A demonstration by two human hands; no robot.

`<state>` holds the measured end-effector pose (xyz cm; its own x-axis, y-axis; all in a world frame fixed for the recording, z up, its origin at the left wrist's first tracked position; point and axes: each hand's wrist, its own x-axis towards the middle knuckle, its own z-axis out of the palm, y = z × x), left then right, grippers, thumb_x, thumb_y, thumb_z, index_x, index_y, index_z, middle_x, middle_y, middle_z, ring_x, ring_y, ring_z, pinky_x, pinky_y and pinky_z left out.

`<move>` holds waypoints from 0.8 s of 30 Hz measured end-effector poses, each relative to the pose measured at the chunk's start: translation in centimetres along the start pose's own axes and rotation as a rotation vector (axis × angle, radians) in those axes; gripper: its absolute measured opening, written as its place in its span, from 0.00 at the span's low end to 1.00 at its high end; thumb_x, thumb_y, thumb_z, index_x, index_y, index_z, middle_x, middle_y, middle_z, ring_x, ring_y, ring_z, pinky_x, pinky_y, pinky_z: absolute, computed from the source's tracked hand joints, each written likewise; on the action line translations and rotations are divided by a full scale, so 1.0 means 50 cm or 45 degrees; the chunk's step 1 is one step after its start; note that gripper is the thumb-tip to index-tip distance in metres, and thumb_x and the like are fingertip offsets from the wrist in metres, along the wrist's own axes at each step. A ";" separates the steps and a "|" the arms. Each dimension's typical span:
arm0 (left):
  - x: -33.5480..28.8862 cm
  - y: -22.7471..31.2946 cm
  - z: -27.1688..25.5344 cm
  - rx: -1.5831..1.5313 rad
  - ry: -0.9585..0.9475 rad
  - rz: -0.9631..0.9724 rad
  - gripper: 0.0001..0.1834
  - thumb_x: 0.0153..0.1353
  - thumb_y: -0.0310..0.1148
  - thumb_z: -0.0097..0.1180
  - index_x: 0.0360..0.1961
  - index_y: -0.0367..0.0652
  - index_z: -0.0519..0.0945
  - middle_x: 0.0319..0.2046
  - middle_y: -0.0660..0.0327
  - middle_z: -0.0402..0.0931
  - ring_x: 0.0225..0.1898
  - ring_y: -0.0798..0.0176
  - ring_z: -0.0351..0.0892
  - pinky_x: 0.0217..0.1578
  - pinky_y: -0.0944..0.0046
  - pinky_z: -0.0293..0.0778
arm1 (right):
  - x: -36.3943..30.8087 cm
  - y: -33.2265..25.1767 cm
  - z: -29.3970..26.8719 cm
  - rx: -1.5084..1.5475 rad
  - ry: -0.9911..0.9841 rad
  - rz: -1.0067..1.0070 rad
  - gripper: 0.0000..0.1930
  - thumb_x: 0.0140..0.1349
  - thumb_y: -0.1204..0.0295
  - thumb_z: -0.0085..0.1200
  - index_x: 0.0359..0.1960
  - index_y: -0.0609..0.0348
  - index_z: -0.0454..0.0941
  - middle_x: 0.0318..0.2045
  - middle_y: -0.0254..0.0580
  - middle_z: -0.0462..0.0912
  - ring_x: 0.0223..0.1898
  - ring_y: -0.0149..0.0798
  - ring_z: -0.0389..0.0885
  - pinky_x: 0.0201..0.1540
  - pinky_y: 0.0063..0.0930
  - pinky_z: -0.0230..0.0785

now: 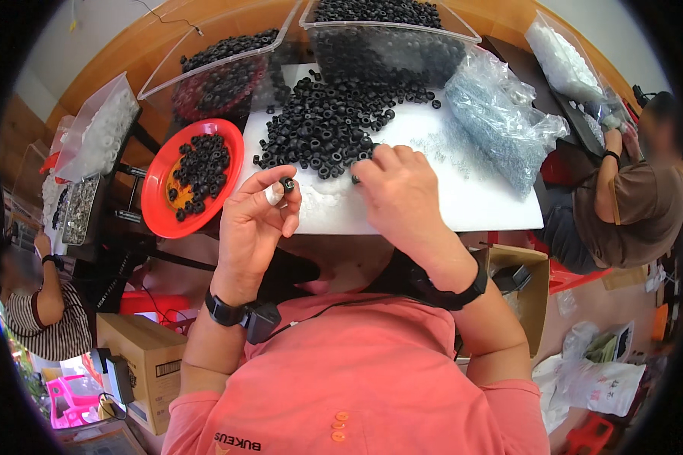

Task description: Assembling small plastic components by inserting white plastic inserts into black rubber grommets.

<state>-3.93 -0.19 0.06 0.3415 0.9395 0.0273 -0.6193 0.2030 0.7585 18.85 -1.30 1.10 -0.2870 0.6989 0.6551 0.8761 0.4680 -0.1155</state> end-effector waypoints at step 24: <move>-0.016 -0.005 -0.022 0.053 0.019 -0.079 0.13 0.67 0.24 0.58 0.50 0.29 0.79 0.37 0.53 0.81 0.35 0.64 0.79 0.28 0.68 0.74 | 0.004 -0.004 -0.054 -0.237 -0.181 -0.101 0.08 0.47 0.77 0.63 0.30 0.55 0.79 0.33 0.38 0.74 0.41 0.45 0.74 0.41 0.39 0.62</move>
<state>-4.83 -0.67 -0.87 0.3674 0.9296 -0.0302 -0.5670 0.2496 0.7850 19.66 -2.73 3.28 -0.3979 0.7392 0.5434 0.9011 0.4260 0.0803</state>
